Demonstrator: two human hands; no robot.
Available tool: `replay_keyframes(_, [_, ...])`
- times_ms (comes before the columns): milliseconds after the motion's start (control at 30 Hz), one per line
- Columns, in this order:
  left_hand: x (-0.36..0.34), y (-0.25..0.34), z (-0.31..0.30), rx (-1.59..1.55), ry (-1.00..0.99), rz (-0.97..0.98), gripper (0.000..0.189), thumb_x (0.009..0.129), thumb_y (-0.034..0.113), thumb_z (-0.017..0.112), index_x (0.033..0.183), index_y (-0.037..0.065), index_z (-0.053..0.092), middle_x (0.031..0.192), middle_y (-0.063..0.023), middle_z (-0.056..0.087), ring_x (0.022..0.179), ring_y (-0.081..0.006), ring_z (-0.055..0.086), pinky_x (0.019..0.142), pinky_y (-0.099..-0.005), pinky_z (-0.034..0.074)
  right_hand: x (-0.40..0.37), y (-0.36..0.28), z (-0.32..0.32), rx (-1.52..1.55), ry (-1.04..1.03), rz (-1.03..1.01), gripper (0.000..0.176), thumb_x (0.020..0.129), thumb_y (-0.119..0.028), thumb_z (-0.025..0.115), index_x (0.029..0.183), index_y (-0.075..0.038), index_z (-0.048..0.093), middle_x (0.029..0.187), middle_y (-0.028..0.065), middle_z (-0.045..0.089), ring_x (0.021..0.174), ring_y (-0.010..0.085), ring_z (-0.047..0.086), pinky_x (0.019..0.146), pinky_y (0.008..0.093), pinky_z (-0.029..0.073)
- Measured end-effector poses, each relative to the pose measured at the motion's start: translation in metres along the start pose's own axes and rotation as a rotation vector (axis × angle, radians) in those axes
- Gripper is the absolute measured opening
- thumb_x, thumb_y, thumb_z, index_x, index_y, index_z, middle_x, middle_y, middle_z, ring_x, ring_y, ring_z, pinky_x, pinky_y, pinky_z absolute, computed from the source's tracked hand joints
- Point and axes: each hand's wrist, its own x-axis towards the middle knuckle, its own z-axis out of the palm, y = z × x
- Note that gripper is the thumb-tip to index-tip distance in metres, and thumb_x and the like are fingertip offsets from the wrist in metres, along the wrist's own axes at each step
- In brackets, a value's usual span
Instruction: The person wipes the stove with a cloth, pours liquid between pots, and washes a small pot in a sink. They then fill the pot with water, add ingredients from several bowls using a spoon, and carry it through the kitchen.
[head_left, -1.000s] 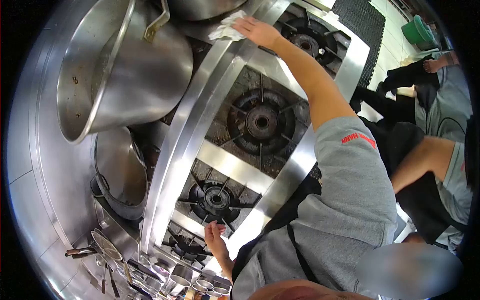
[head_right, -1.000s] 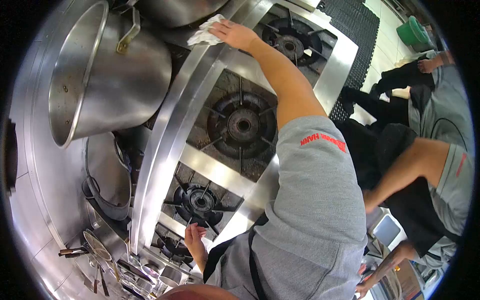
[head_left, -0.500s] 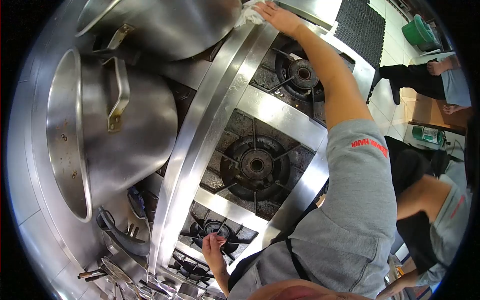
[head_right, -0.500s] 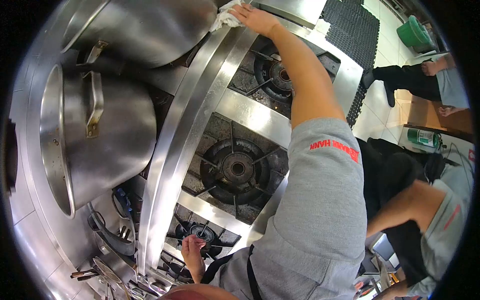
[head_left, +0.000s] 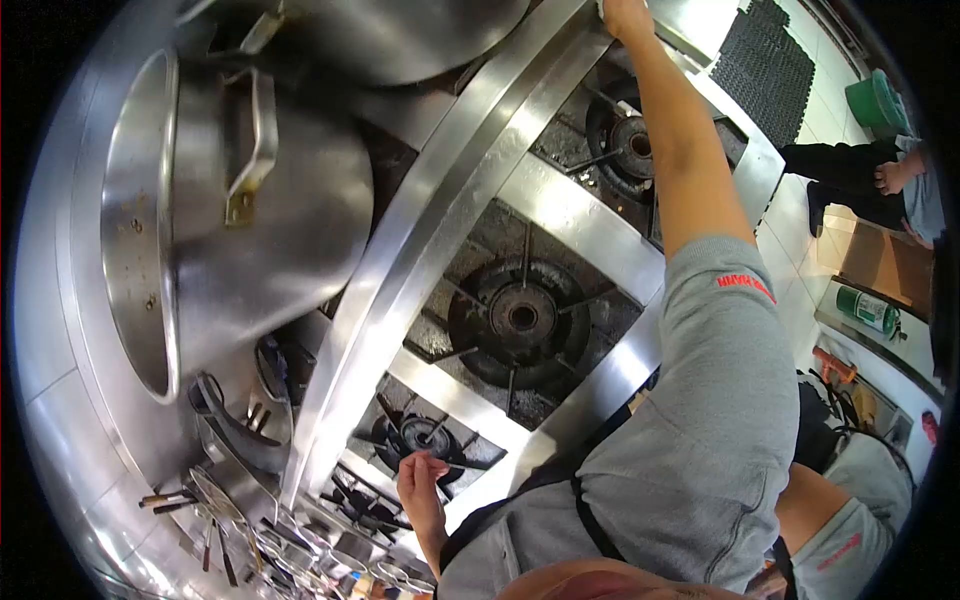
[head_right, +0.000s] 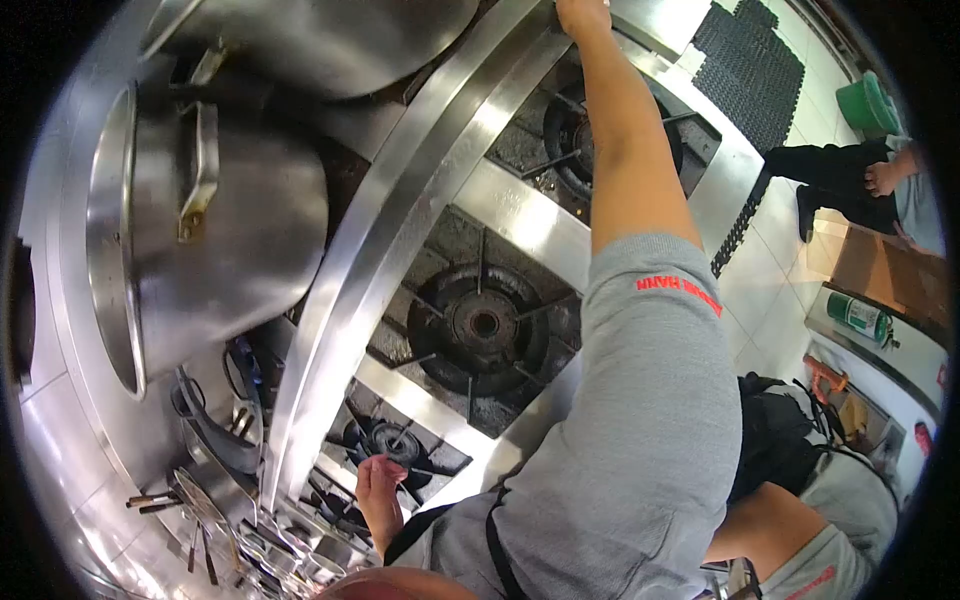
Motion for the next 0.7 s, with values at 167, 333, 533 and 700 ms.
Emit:
replay_keyframes(167, [0.004, -0.012, -0.006, 0.019, -0.002, -0.065, 0.02, 0.094, 0.016, 0.044, 0.1, -0.001, 0.052, 0.077, -0.0066, 0.058, 0.07, -0.0124, 0.056, 0.068, -0.0249, 0.046, -0.064, 0.005, 0.047, -0.97, -0.073, -0.515, 0.022, 0.079, -0.014, 0.05, 0.092, -0.005, 0.064, 0.094, 0.0168, 0.065, 0.086, 0.0324, 0.063, 0.074, 0.0401, 0.052])
replay_keyframes(333, [0.011, -0.014, -0.018, -0.147, -0.058, -0.003, 0.02, 0.095, 0.016, 0.044, 0.101, -0.001, 0.052, 0.078, -0.0076, 0.057, 0.071, -0.0135, 0.056, 0.068, -0.0263, 0.046, -0.132, -0.018, 0.047, -0.774, -0.112, -0.679, 0.018, 0.076, -0.014, 0.052, 0.075, -0.003, 0.066, 0.077, 0.019, 0.065, 0.074, 0.0349, 0.065, 0.067, 0.0439, 0.052])
replay_keyframes(533, [-0.008, -0.032, -0.066, -0.302, 0.005, 0.12, 0.02, 0.095, 0.017, 0.044, 0.099, -0.001, 0.052, 0.077, -0.008, 0.057, 0.07, -0.0148, 0.056, 0.068, -0.0268, 0.045, -0.238, -0.068, 0.06, -0.701, -0.272, -0.697, 0.018, 0.074, -0.013, 0.053, 0.078, -0.003, 0.067, 0.081, 0.0195, 0.065, 0.076, 0.0334, 0.065, 0.069, 0.0411, 0.052])
replay_keyframes(700, [-0.02, -0.046, -0.096, -0.353, 0.084, 0.135, 0.019, 0.094, 0.018, 0.045, 0.093, 0.001, 0.053, 0.071, -0.0054, 0.056, 0.066, -0.0136, 0.054, 0.065, -0.027, 0.043, -0.35, -0.112, 0.083, -0.638, -0.477, -0.754, 0.014, 0.068, -0.013, 0.059, 0.071, -0.003, 0.066, 0.075, 0.0178, 0.065, 0.073, 0.03, 0.065, 0.068, 0.0393, 0.052])
